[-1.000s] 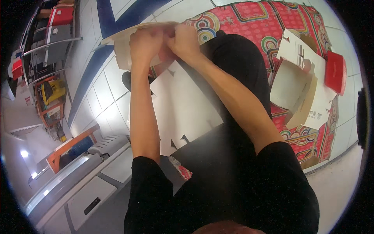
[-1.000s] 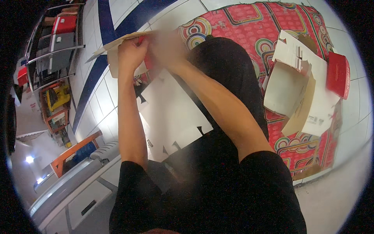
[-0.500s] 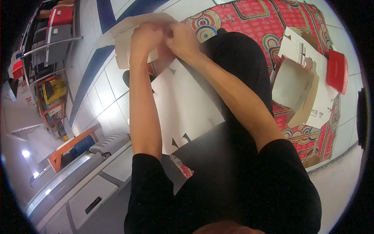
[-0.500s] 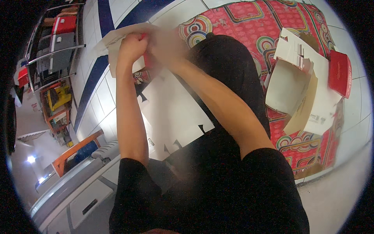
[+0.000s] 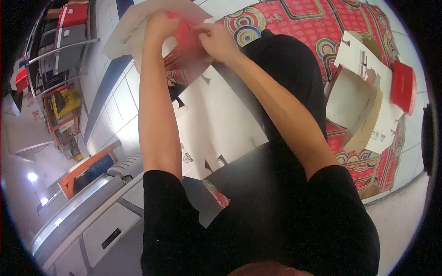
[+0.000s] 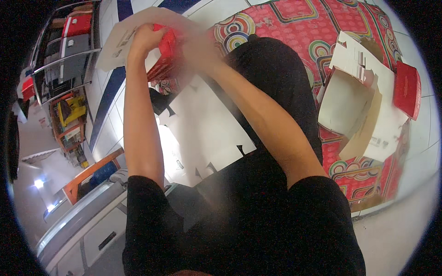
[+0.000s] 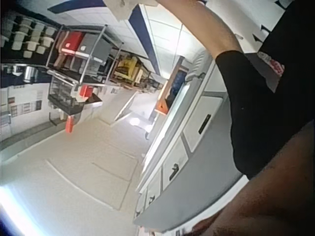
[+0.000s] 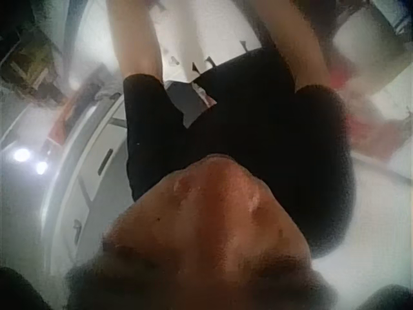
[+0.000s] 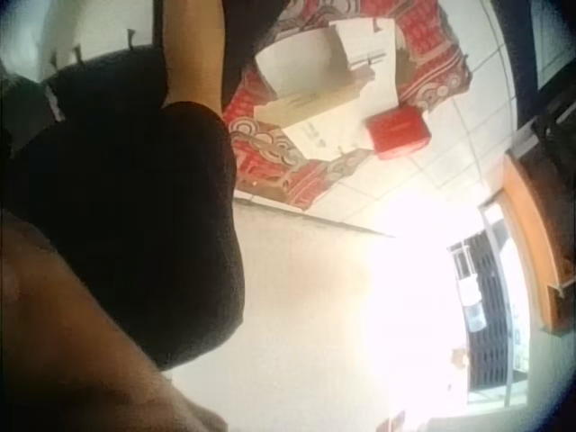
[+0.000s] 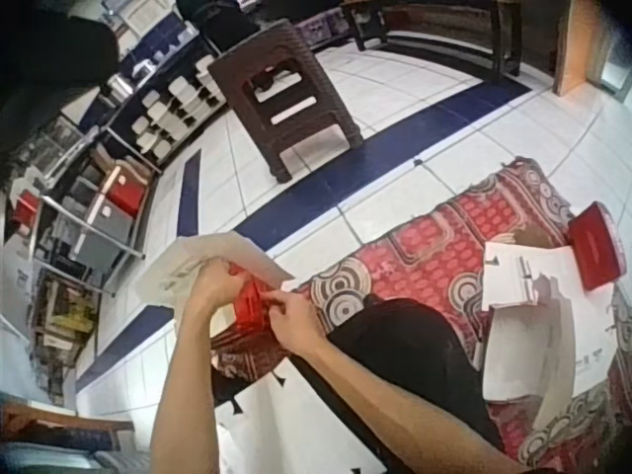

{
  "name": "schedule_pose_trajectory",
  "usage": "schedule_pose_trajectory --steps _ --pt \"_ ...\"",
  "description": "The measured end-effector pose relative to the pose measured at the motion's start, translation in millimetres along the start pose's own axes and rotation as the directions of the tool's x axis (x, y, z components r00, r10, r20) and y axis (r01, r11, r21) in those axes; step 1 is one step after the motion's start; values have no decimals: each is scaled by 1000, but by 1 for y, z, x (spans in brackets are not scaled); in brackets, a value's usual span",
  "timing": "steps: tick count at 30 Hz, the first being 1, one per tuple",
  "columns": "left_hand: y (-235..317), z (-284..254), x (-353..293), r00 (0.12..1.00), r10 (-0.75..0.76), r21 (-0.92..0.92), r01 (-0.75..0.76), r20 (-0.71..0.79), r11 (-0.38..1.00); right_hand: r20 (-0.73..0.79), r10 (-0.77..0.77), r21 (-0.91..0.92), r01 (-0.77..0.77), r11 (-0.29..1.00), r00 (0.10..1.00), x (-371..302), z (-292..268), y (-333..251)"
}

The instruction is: Assembling red and white cardboard food packaging boxes.

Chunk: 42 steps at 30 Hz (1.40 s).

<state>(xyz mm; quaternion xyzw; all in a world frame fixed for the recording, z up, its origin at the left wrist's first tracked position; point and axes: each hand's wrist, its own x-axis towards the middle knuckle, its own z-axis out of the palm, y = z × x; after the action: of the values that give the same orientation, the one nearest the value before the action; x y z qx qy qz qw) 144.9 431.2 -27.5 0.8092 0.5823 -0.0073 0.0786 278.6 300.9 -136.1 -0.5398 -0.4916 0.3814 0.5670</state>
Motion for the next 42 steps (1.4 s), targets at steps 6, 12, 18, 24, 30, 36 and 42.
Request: schedule_pose_trajectory --steps 6,12,18,24,30,36,42 --pt "-12 1 9 988 -130 -245 147 86 958 113 149 116 -162 980 982 -4 -3 -20" --pt "8 -1 -2 961 -212 -447 271 178 852 65 46 -18 -45 999 997 1 -3 -12" --pt "8 -21 -61 966 -63 -451 174 250 875 10 60 111 -61 992 998 3 1 -9" --pt "-37 -26 -97 994 95 -92 -90 56 992 -50 -134 146 140 979 990 13 16 -7" --pt "-55 -17 -80 981 175 89 -168 -80 982 438 227 -686 160 710 870 -9 10 38" --pt "-62 -19 -79 991 130 105 -128 -11 986 495 11 -678 378 630 869 -20 17 45" --pt "-26 -41 -95 993 109 37 -108 -50 994 446 -24 -650 342 678 895 -20 16 29"
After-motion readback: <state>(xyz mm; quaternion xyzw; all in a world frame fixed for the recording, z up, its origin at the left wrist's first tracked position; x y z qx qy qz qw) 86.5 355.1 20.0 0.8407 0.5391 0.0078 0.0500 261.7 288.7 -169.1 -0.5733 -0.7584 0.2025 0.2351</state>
